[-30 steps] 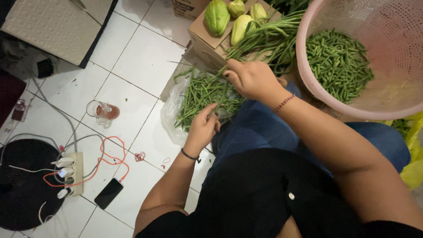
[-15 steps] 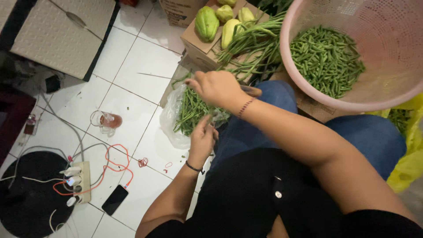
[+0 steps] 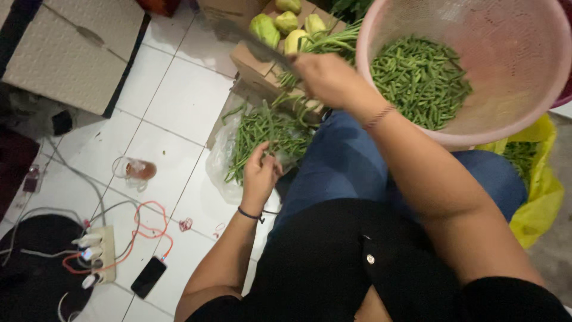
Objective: The person sits on the floor and uses a knife to trim the ends of long green beans, placing the trimmed pieces into a pink colander. The person handles the beans one at a time, cutting and dropping them into the container.
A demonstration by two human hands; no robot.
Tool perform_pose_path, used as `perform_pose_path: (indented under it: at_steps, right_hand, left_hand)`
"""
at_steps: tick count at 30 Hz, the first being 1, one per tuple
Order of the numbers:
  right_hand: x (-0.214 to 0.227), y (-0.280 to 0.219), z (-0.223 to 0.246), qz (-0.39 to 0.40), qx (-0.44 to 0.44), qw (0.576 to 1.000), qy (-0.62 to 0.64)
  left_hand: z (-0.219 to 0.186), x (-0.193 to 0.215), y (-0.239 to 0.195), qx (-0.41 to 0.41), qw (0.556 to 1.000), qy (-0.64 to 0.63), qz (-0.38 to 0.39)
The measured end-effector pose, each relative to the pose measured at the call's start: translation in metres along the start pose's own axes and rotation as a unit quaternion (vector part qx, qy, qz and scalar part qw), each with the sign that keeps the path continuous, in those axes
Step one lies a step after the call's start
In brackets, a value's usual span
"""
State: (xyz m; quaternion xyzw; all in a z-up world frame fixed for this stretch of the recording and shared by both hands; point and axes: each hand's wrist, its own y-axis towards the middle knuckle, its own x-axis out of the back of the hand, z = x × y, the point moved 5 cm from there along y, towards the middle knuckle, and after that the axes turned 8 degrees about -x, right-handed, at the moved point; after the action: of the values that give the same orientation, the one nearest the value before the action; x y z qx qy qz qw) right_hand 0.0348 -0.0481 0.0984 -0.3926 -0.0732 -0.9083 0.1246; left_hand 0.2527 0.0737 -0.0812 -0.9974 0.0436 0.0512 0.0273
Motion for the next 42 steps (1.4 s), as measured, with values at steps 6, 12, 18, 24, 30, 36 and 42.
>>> perform_pose_path:
  at_steps: [6,12,18,24,30,36,42]
  right_hand:
    - [0.083,-0.077,-0.032,-0.076,0.002,0.979,0.189]
    - [0.112,-0.108,-0.057,-0.165,0.016,0.979,0.122]
    - [0.127,-0.119,-0.098,-0.271,0.033,0.960,0.058]
    - [0.124,-0.131,-0.142,-0.334,-0.030,0.939,0.077]
    - [0.126,-0.137,-0.170,-0.346,-0.060,0.929,0.116]
    - [0.125,-0.143,-0.169,-0.299,-0.051,0.939,0.162]
    - [0.114,-0.142,-0.176,-0.351,-0.055,0.931,0.085]
  left_hand:
    - [-0.052,-0.070,0.054,-0.077,0.993,0.043,0.082]
    - [-0.097,-0.162,0.090,-0.100,0.961,0.177,0.185]
    - [-0.137,-0.225,0.099,-0.159,0.911,0.310,0.221]
    - [-0.147,-0.260,0.100,-0.193,0.887,0.342,0.242]
    - [-0.133,-0.278,0.106,-0.177,0.891,0.337,0.247]
    - [-0.128,-0.295,0.119,-0.237,0.873,0.368,0.217]
    - [-0.123,-0.306,0.115,-0.203,0.871,0.379,0.237]
